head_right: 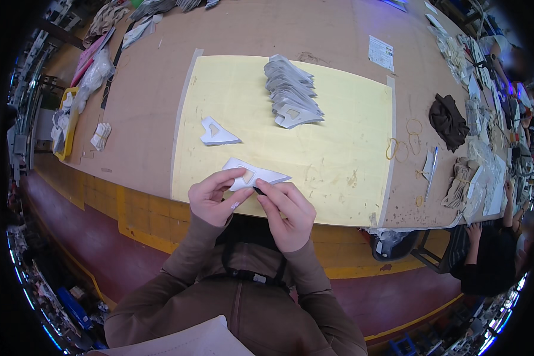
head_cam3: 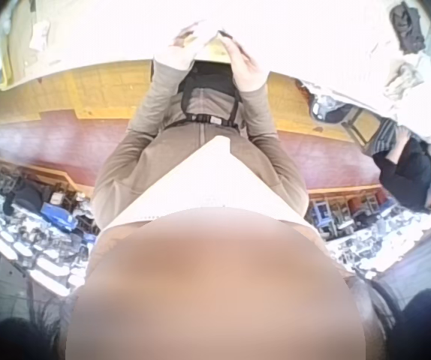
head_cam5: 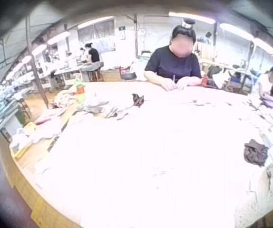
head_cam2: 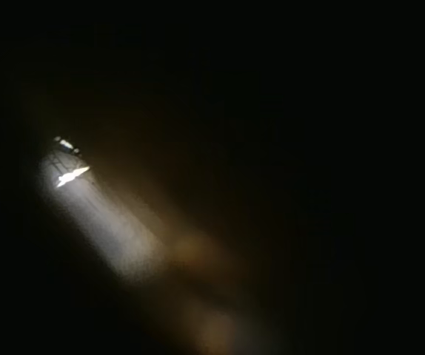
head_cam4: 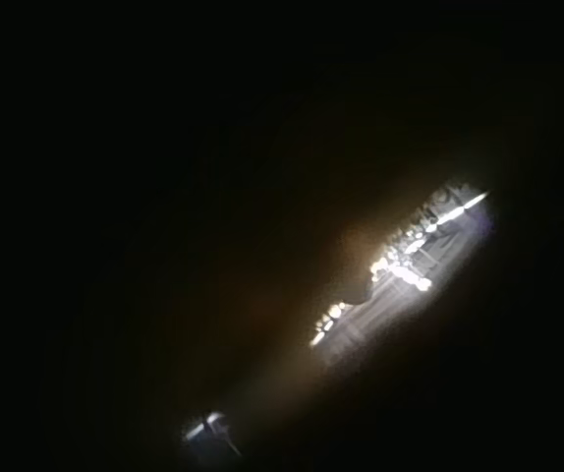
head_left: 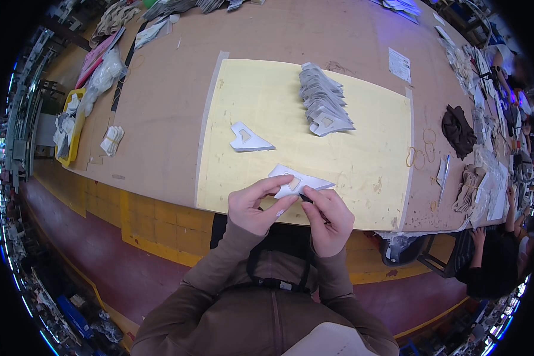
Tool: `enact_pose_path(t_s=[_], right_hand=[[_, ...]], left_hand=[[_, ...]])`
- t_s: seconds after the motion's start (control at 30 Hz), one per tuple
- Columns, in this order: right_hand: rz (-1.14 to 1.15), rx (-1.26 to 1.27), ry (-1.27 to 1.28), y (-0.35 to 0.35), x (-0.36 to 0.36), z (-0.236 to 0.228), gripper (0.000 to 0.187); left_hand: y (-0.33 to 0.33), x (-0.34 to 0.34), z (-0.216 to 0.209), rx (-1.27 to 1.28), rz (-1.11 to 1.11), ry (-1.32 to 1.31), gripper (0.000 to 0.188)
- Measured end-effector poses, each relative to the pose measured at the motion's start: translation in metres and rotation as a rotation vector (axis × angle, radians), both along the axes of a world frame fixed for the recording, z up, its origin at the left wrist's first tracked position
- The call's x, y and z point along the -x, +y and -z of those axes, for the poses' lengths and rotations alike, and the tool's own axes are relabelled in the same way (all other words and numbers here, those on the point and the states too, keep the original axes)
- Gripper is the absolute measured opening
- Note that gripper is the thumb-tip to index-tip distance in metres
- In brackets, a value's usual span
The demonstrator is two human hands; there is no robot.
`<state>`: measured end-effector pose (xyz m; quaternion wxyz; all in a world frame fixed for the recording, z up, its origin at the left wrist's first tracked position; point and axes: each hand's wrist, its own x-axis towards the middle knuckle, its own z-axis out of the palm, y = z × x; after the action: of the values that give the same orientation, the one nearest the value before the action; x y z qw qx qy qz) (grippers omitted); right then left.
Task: The person trims the edges of small white fabric pieces using a small cutting tool. They handle the pieces one at a time, trim the edges, and place the finished pieces into a growing pile on the table.
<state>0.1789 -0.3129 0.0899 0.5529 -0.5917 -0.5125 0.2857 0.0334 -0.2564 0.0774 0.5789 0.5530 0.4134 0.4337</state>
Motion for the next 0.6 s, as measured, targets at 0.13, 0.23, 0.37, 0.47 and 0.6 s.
enact_pose_path(t_s=[0.13, 0.23, 0.37, 0.47, 0.6], right_hand=[[-0.004, -0.017, -0.083, 0.0016, -0.0002, 0.005, 0.032], [0.0, -0.046, -0.117, 0.0025, 0.0003, 0.0081, 0.031], [0.019, -0.052, -0.105, 0.0024, 0.0024, 0.0095, 0.029], [0.049, -0.038, -0.063, 0.0022, 0.0038, 0.0088, 0.027], [0.09, -0.006, 0.038, 0.0017, 0.0018, 0.0063, 0.021]], left_hand=[[0.0003, -0.0007, 0.0015, -0.037, -0.015, 0.05, 0.035], [0.0003, 0.0004, 0.0027, -0.049, -0.023, 0.078, 0.035], [-0.0004, 0.0046, 0.0017, -0.037, 0.051, 0.155, 0.038], [-0.0005, 0.0041, 0.0005, -0.041, 0.05, 0.136, 0.039], [0.0004, 0.0035, -0.0015, -0.031, 0.048, 0.098, 0.04]])
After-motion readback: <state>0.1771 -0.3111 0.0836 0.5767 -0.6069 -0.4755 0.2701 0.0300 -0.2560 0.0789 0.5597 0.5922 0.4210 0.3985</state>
